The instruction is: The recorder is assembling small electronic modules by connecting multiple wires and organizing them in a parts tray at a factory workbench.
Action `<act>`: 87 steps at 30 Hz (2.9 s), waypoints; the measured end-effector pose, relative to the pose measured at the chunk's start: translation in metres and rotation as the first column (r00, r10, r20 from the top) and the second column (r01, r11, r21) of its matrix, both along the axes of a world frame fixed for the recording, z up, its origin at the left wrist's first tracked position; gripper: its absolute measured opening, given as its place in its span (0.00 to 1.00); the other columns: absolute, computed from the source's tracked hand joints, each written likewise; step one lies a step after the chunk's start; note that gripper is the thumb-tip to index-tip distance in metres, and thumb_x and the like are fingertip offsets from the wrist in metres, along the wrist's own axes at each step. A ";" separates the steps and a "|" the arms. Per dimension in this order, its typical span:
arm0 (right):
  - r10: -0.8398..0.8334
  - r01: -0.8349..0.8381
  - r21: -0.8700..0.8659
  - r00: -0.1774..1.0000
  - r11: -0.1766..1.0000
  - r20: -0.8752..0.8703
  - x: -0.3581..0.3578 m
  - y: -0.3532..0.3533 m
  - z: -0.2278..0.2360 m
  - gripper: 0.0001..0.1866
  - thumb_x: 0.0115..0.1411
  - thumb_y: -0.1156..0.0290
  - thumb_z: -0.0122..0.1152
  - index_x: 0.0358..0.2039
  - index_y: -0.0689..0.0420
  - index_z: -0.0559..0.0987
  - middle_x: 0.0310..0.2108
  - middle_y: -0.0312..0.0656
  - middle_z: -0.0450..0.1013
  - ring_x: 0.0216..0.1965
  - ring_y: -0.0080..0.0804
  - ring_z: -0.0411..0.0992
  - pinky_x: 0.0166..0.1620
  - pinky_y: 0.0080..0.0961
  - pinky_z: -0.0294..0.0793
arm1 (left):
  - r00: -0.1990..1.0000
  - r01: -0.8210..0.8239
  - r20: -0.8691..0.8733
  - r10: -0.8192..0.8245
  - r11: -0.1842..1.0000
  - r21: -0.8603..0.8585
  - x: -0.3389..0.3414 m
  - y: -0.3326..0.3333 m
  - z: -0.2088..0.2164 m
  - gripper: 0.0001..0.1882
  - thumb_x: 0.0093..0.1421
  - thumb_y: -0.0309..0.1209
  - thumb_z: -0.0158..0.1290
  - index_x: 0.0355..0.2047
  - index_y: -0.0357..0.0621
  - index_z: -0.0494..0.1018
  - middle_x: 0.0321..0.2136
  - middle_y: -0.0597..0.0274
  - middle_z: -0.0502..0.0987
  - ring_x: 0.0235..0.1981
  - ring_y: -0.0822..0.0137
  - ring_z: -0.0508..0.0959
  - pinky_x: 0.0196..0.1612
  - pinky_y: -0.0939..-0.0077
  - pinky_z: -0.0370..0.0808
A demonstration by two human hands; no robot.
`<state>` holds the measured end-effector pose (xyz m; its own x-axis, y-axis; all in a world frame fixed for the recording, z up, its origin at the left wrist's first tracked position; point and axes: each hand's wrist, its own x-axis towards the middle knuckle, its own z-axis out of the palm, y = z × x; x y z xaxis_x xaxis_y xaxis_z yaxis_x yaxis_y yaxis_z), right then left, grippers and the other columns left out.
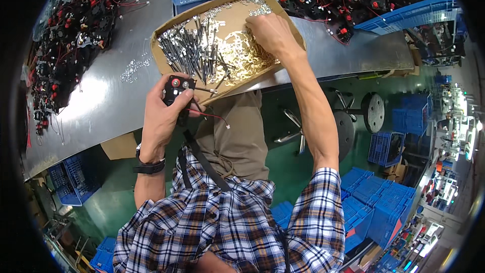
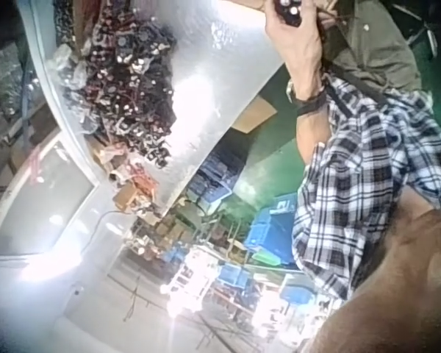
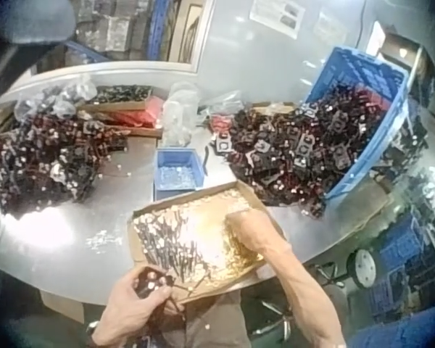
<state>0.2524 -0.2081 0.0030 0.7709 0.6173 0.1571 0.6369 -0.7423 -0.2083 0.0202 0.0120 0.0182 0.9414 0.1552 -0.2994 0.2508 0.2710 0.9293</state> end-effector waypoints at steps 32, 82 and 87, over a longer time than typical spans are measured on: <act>0.186 0.166 0.410 0.698 0.897 -0.691 -0.141 0.067 0.037 0.09 0.65 0.73 0.61 0.35 0.68 0.81 0.26 0.38 0.78 0.29 0.18 0.75 0.31 0.20 0.75 | 0.991 -0.077 0.123 0.050 0.970 0.230 0.003 -0.003 -0.007 0.10 0.61 0.25 0.59 0.42 0.36 0.75 0.31 0.64 0.79 0.31 0.77 0.77 0.37 0.78 0.77; 0.583 -0.591 0.049 0.804 0.805 0.116 -0.134 0.057 0.037 0.16 0.53 0.79 0.61 0.44 0.65 0.73 0.29 0.45 0.75 0.32 0.43 0.79 0.34 0.36 0.80 | 0.996 -0.007 0.084 -0.001 0.996 0.094 0.005 0.001 0.000 0.12 0.61 0.25 0.59 0.45 0.34 0.73 0.33 0.63 0.79 0.33 0.75 0.81 0.32 0.78 0.83; 0.571 -0.581 0.070 0.812 0.811 0.122 -0.134 0.057 0.037 0.14 0.53 0.78 0.61 0.42 0.65 0.73 0.28 0.45 0.74 0.32 0.43 0.79 0.33 0.36 0.80 | 0.994 0.001 0.109 -0.019 0.987 0.161 0.006 0.002 -0.010 0.12 0.61 0.25 0.59 0.44 0.35 0.74 0.33 0.63 0.80 0.33 0.76 0.80 0.33 0.78 0.81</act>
<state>0.1182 -0.1510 0.0405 0.2577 0.9208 0.2929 0.9606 -0.2115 -0.1804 0.0259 0.0143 0.0080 0.9689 0.1830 -0.1665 0.1472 0.1143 0.9825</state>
